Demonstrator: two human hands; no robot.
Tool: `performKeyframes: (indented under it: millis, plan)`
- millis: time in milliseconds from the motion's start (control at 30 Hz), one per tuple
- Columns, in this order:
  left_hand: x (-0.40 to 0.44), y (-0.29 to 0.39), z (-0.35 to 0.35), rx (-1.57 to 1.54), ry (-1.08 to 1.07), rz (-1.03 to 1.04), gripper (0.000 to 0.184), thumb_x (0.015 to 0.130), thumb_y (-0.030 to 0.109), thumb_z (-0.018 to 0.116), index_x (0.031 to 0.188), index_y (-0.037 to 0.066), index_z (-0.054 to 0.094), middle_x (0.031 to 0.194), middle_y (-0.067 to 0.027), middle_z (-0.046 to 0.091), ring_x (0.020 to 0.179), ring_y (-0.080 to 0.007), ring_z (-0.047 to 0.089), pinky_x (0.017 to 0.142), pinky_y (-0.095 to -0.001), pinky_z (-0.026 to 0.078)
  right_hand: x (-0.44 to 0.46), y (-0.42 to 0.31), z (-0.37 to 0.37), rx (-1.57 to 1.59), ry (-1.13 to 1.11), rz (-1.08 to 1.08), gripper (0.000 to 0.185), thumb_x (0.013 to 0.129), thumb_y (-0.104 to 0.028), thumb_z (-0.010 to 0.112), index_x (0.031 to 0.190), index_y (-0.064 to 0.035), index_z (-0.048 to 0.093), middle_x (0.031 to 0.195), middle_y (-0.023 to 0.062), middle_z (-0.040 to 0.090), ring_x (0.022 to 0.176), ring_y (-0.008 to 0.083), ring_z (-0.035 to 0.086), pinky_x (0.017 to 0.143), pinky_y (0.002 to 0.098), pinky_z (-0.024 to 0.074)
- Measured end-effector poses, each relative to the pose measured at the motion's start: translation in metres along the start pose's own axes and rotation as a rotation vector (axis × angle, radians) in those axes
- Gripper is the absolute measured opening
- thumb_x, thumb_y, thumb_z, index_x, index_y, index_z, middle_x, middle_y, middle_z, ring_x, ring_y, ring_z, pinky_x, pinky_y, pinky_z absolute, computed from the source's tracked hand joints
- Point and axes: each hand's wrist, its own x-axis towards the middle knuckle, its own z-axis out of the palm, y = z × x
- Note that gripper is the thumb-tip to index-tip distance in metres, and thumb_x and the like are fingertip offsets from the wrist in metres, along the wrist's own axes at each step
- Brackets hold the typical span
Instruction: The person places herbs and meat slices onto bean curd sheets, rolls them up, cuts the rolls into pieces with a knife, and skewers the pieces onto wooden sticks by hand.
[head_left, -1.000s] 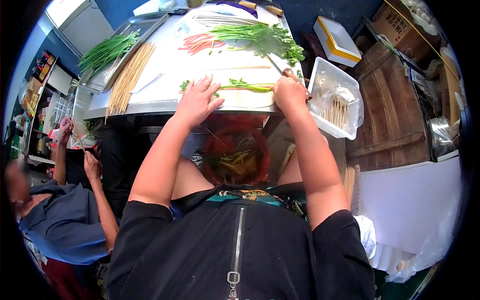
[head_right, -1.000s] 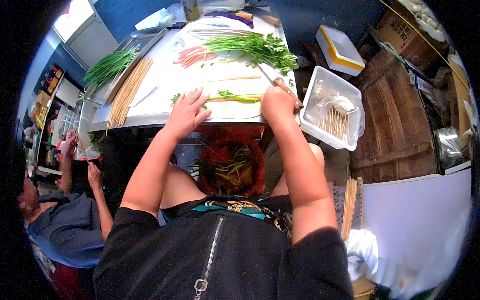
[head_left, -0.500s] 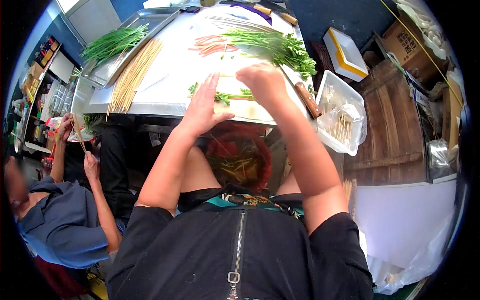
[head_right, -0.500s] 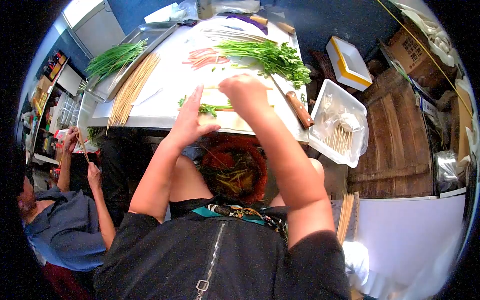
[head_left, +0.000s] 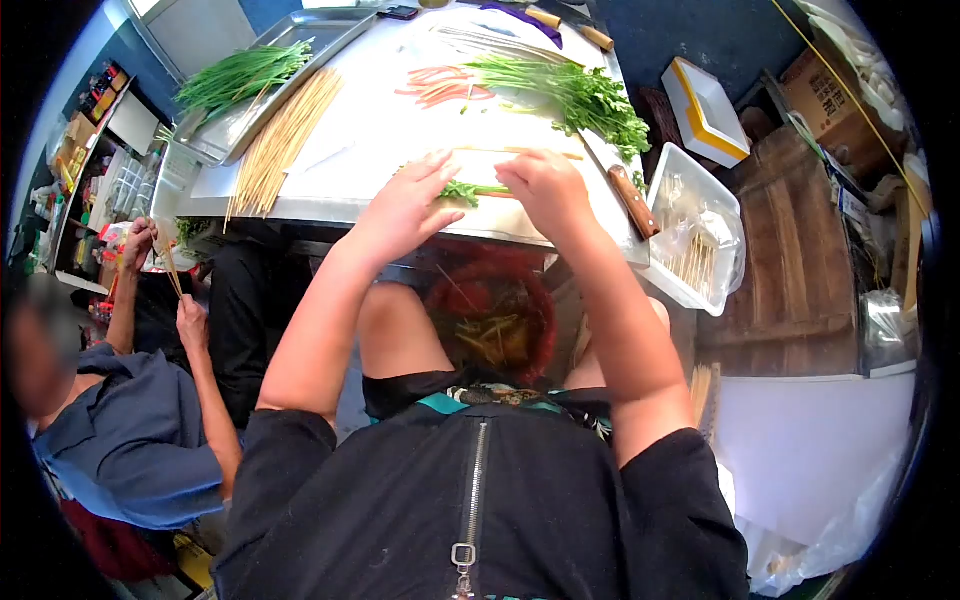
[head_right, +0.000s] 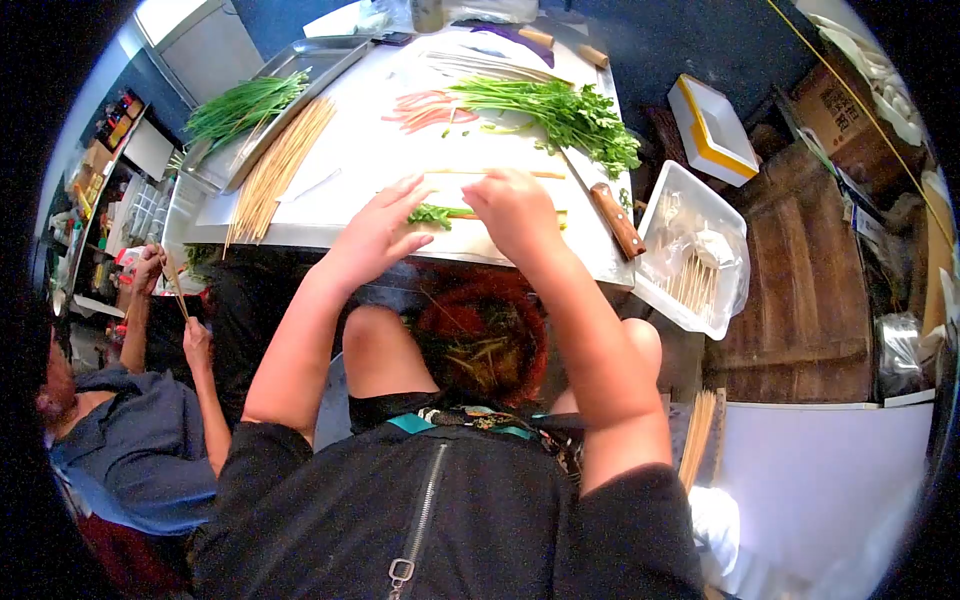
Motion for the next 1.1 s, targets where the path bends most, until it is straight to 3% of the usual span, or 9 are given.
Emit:
performKeyframes:
  millis: [100,167,200,333,500,533,667,867,1100]
  plan:
    - [0.012,-0.007,0.018,0.100,-0.046,-0.023,0.058,0.092,0.030,0.065,0.140,0.002,0.049,0.147,-0.0201,0.045,0.135,-0.0364,0.043,0.113,-0.0409,0.035,-0.040,-0.008,-0.023,-0.082,-0.165,0.017,0.009,0.082,-0.017,0.069,0.085,-0.0095,0.073,0.088,0.0087,0.069,0.085,0.0289,0.065,0.078,0.0398,0.0515]
    - [0.016,-0.009,0.019,0.060,-0.082,-0.024,0.054,0.093,0.030,0.064,0.137,0.001,0.051,0.144,-0.0205,0.048,0.132,-0.0367,0.046,0.111,-0.0412,0.037,-0.058,-0.007,-0.024,-0.168,-0.142,-0.171,0.013,0.082,-0.016,0.072,0.091,-0.0058,0.073,0.095,0.0103,0.071,0.085,0.0280,0.066,0.077,0.0382,0.0527]
    - [0.016,-0.008,0.018,0.025,-0.121,-0.036,0.051,0.094,0.030,0.062,0.134,0.000,0.054,0.140,-0.0209,0.051,0.129,-0.0370,0.049,0.109,-0.0415,0.040,-0.063,-0.007,-0.023,-0.263,-0.177,-0.211,0.019,0.081,-0.014,0.063,0.098,-0.0074,0.069,0.092,0.0058,0.068,0.085,0.0254,0.065,0.079,0.0380,0.0511]
    - [0.014,0.000,0.009,0.005,-0.127,-0.052,0.052,0.092,0.031,0.065,0.131,-0.001,0.056,0.136,-0.0216,0.054,0.124,-0.0370,0.053,0.106,-0.0414,0.042,-0.065,-0.009,-0.022,-0.443,-0.157,-0.310,0.025,0.082,-0.014,0.059,0.105,-0.0093,0.067,0.093,0.0049,0.067,0.086,0.0237,0.065,0.080,0.0373,0.0503]
    - [0.013,-0.003,0.008,-0.041,-0.106,0.014,0.064,0.079,0.028,0.078,0.131,-0.001,0.056,0.133,-0.0216,0.056,0.124,-0.0373,0.052,0.106,-0.0411,0.042,-0.056,-0.009,-0.026,-0.525,-0.292,-0.372,0.024,0.084,-0.015,0.058,0.106,-0.0091,0.065,0.089,0.0048,0.065,0.085,0.0213,0.064,0.078,0.0359,0.0491]
    - [0.013,-0.004,0.009,-0.042,-0.106,0.014,0.064,0.079,0.028,0.078,0.131,-0.001,0.056,0.133,-0.0216,0.056,0.124,-0.0373,0.052,0.106,-0.0411,0.042,-0.055,-0.012,-0.026,-0.561,-0.403,-0.316,0.034,0.080,-0.012,0.059,0.114,-0.0101,0.065,0.102,0.0025,0.066,0.093,0.0213,0.064,0.083,0.0357,0.0495]
    - [0.011,-0.012,0.017,-0.042,-0.035,0.041,0.064,0.075,0.025,0.081,0.130,0.000,0.058,0.131,-0.0202,0.057,0.123,-0.0370,0.052,0.106,-0.0414,0.042,-0.049,-0.019,-0.029,-0.618,-0.509,-0.279,0.035,0.082,-0.012,0.058,0.117,-0.0099,0.064,0.105,0.0040,0.064,0.098,0.0222,0.063,0.086,0.0356,0.0490]
    - [0.011,-0.006,0.011,-0.042,-0.091,0.033,0.062,0.076,0.028,0.081,0.127,0.001,0.060,0.129,-0.0196,0.058,0.121,-0.0367,0.053,0.105,-0.0420,0.042,-0.043,-0.002,-0.029,-0.433,-0.197,-0.160,0.048,0.077,-0.006,0.057,0.125,-0.0064,0.060,0.126,0.0142,0.062,0.118,0.0298,0.057,0.102,0.0424,0.0413]
    - [0.012,0.009,0.003,0.099,-0.087,0.064,0.056,0.080,0.030,0.075,0.126,0.003,0.059,0.128,-0.0190,0.058,0.120,-0.0367,0.053,0.106,-0.0450,0.040,-0.034,0.018,-0.032,-0.324,-0.362,-0.069,0.048,0.077,-0.006,0.058,0.125,-0.0036,0.060,0.111,0.0169,0.068,0.111,0.0309,0.061,0.100,0.0422,0.0430]
